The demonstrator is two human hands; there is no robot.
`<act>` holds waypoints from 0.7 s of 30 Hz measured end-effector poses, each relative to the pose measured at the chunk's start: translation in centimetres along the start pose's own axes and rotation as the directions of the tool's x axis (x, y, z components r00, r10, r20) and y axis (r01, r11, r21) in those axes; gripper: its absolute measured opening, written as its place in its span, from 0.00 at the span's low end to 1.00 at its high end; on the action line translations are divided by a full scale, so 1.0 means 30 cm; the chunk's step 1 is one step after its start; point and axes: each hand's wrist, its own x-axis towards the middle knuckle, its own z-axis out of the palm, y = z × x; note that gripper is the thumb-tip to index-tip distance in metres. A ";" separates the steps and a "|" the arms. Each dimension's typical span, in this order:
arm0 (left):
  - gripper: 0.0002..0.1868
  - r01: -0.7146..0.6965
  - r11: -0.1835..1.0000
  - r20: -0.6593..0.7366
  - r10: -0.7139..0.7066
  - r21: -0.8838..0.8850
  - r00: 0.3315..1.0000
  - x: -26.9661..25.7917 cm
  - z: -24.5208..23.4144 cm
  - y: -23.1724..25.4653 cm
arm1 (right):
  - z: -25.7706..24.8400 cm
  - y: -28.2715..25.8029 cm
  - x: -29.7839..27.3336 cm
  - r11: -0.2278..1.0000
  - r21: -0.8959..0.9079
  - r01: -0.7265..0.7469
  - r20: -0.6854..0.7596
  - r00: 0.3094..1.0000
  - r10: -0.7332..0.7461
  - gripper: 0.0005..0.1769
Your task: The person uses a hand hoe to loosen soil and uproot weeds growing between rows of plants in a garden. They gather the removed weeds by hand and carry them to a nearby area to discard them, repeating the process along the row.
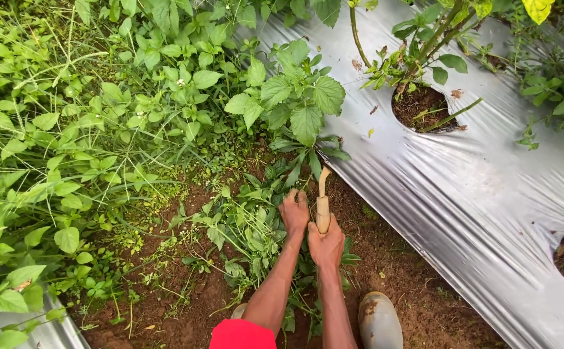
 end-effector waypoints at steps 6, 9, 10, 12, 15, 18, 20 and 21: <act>0.18 0.017 1.000 0.003 -0.017 0.026 1.000 -0.015 -0.033 0.051 | 0.015 -0.024 0.027 0.997 -0.074 -0.030 -0.044 0.999 0.027 0.34; 0.20 0.104 0.992 0.021 -0.106 0.077 0.994 -0.016 0.002 0.040 | -0.009 -0.051 -0.026 0.995 -0.040 -0.092 -0.078 0.993 0.088 0.35; 0.20 0.101 0.992 0.020 -0.103 0.076 0.994 -0.015 -0.009 0.043 | -0.025 -0.069 -0.033 0.995 -0.038 -0.089 -0.079 0.993 0.085 0.35; 0.21 0.070 0.995 0.033 -0.073 0.071 0.997 -0.005 -0.026 0.053 | -0.055 -0.106 -0.041 0.999 0.031 -0.028 -0.132 0.991 0.032 0.34; 0.21 0.028 0.996 0.015 -0.029 0.082 0.999 0.037 0.056 -0.049 | -0.006 -0.029 0.005 0.991 0.117 0.064 -0.228 0.973 -0.036 0.32; 0.21 -0.005 1.000 0.041 0.005 -0.010 0.999 -0.024 -0.061 0.083 | 0.002 -0.088 -0.041 0.998 -0.009 -0.059 -0.041 0.997 0.059 0.35; 0.22 0.019 0.999 0.057 -0.021 0.042 0.998 -0.037 -0.071 0.066 | -0.028 -0.087 -0.058 0.997 -0.009 -0.081 -0.059 0.995 0.081 0.37; 0.22 0.052 0.994 0.071 -0.060 0.098 0.996 -0.043 -0.077 0.055 | -0.042 -0.085 -0.067 0.994 -0.014 -0.110 -0.070 0.992 0.109 0.39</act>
